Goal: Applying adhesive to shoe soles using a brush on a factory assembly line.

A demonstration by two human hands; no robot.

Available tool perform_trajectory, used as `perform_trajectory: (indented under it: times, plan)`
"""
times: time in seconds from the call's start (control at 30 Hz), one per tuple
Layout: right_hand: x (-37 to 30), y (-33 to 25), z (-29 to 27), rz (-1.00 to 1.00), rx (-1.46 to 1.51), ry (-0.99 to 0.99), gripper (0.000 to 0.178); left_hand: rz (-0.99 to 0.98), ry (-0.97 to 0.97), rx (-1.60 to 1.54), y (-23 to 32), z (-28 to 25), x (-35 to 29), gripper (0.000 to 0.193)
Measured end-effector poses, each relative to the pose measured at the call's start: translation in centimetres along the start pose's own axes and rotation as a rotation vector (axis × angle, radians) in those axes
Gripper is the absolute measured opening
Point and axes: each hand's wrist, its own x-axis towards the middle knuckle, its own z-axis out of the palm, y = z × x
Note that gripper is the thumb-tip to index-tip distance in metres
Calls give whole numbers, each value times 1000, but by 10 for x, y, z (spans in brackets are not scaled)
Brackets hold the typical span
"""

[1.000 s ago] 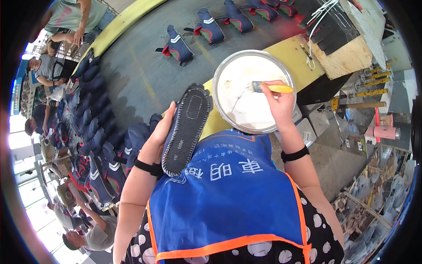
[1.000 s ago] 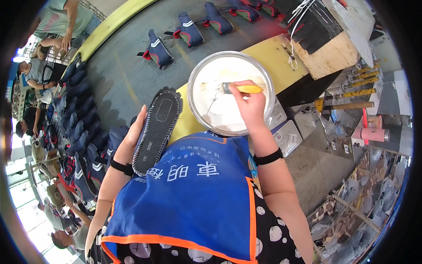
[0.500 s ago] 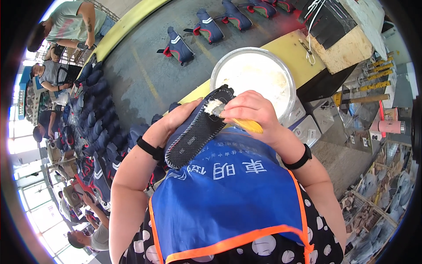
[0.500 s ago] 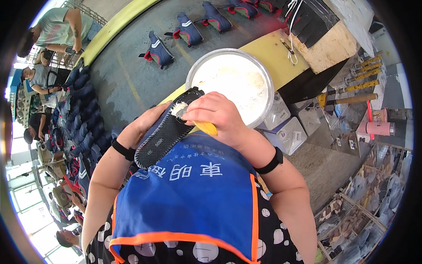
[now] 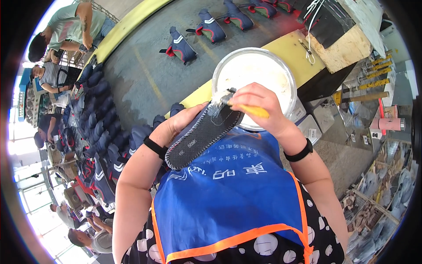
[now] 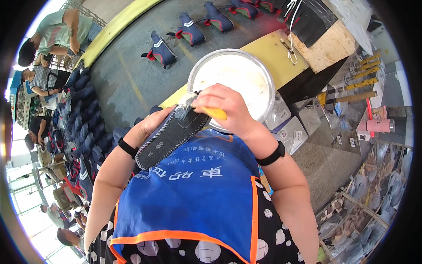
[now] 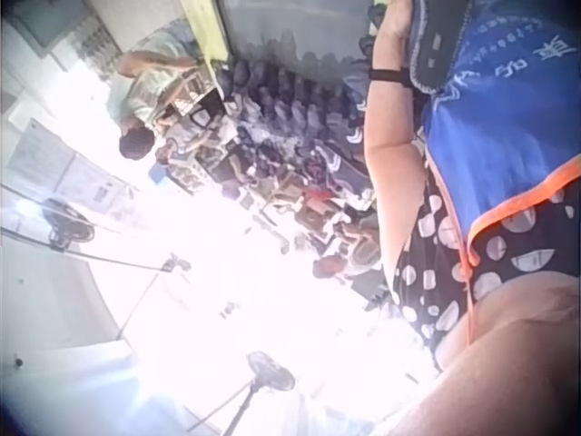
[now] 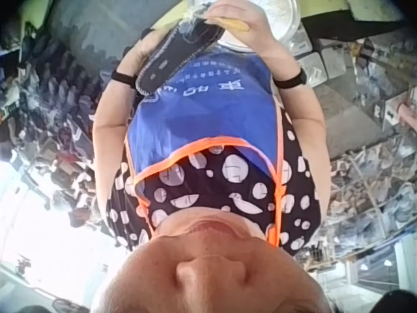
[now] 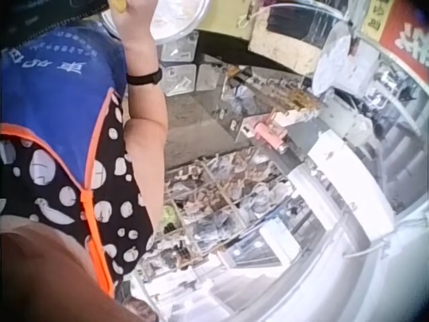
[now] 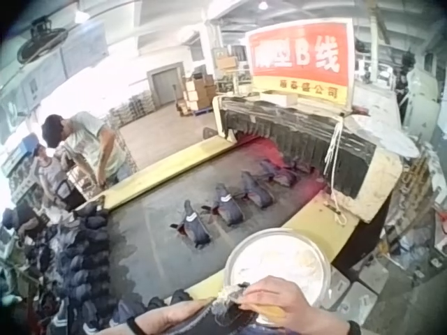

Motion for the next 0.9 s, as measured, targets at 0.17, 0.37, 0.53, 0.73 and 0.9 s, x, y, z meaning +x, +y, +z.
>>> perform_trajectory:
  times: [0.17,0.37,0.53,0.73,0.9]
  plan:
    - [-19,18,-4,497,-140,185,9,39,-7,44,-4,-14,-3,56]
    - [0,-2,11,347,79,363,15,250,-194,381,13,-15,-12,88]
    - [-8,0,6,549,-217,251,17,357,-150,400,12,-17,-14,84]
    - [21,-2,15,316,-49,373,24,450,-38,282,22,-15,-14,73]
    - [4,-13,28,372,-97,268,22,552,75,199,27,-8,-9,66]
